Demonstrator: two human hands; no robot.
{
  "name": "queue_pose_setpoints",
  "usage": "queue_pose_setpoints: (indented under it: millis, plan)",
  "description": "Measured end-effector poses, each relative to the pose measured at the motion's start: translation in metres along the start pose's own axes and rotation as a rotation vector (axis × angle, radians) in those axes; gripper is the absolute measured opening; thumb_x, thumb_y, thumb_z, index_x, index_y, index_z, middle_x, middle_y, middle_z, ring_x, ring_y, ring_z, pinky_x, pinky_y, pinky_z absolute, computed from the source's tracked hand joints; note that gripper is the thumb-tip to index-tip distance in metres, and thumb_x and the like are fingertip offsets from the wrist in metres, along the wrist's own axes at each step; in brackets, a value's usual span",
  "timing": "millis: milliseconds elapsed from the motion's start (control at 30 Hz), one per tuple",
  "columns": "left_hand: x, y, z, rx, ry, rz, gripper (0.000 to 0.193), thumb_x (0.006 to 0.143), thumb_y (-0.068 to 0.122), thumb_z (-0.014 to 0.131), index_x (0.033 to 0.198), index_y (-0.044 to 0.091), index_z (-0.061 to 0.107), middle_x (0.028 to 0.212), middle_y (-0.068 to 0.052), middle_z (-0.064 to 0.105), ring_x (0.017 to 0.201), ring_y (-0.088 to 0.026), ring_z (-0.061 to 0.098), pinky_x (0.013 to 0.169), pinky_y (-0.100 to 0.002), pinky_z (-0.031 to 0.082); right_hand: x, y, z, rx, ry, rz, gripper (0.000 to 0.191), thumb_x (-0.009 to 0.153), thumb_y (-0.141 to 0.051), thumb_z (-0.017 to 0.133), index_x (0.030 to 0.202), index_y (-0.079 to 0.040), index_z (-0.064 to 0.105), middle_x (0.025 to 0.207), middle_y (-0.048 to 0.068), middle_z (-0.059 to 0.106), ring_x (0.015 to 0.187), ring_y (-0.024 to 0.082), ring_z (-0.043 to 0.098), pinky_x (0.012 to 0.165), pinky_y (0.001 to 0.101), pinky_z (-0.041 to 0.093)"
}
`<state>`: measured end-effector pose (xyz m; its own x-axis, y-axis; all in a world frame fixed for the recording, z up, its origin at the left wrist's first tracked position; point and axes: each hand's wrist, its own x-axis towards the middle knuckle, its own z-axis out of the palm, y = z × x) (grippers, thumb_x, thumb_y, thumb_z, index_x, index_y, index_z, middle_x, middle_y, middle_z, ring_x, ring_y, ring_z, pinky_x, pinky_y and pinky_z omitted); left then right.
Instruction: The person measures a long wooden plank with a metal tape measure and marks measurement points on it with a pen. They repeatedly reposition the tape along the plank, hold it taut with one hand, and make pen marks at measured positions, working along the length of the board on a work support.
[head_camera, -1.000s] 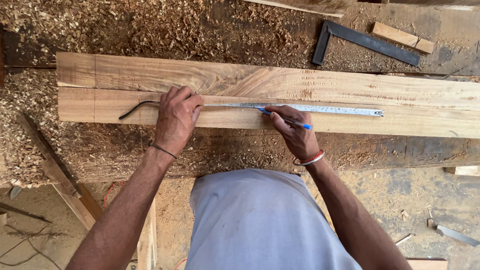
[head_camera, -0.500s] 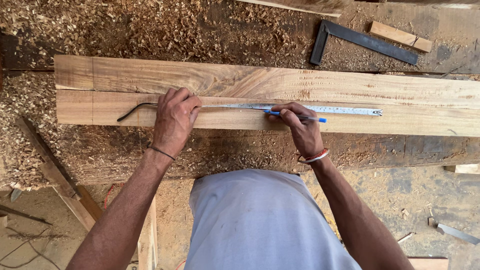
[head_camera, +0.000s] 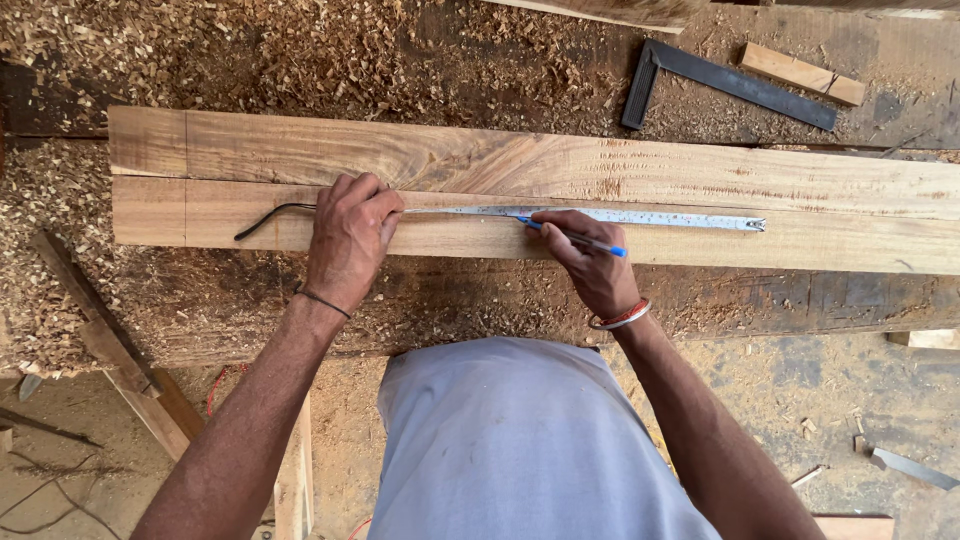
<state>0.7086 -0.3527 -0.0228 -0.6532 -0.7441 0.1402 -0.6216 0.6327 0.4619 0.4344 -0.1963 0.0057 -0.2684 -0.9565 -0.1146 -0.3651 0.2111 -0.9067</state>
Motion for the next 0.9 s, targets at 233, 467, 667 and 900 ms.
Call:
queue_pose_setpoints:
  millis: [233, 467, 667, 900]
  plan:
    - [-0.0002, 0.0021, -0.0027, 0.003, -0.003, 0.004, 0.011, 0.084, 0.006, 0.082, 0.091, 0.008, 0.074, 0.092, -0.003, 0.062, 0.096, -0.023, 0.059, 0.090, -0.041, 0.051, -0.0003, 0.0012, -0.0001, -0.013, -0.006, -0.036, 0.028, 0.104, -0.019, 0.063, 0.121, -0.001, 0.074, 0.104, 0.012, 0.080, 0.088, 0.014, 0.076, 0.074, 0.0268, 0.062]
    - [0.0004, -0.0015, 0.0021, 0.010, -0.005, 0.009, 0.011, 0.084, 0.006, 0.082, 0.091, 0.009, 0.074, 0.093, -0.003, 0.062, 0.096, -0.022, 0.059, 0.092, -0.040, 0.051, -0.0003, 0.0027, 0.0000, -0.009, -0.009, -0.053, 0.028, 0.104, -0.021, 0.063, 0.121, -0.001, 0.074, 0.105, 0.013, 0.080, 0.090, 0.015, 0.077, 0.075, 0.0276, 0.062]
    - [-0.0006, -0.0048, 0.0062, 0.021, -0.010, 0.000, 0.012, 0.083, 0.006, 0.083, 0.091, 0.009, 0.075, 0.093, -0.003, 0.063, 0.097, -0.022, 0.059, 0.092, -0.040, 0.051, 0.0021, 0.0024, -0.0014, -0.047, -0.018, -0.028, 0.028, 0.103, -0.023, 0.063, 0.121, -0.005, 0.075, 0.106, 0.012, 0.080, 0.089, 0.016, 0.077, 0.073, 0.0287, 0.063]
    - [-0.0003, -0.0049, 0.0052, 0.019, -0.014, 0.005, 0.011, 0.084, 0.007, 0.083, 0.092, 0.009, 0.074, 0.094, -0.003, 0.062, 0.097, -0.022, 0.059, 0.093, -0.040, 0.051, 0.0018, 0.0009, -0.0017, -0.033, -0.022, -0.021, 0.028, 0.104, -0.022, 0.063, 0.121, -0.005, 0.075, 0.106, 0.011, 0.080, 0.089, 0.015, 0.076, 0.074, 0.0286, 0.062]
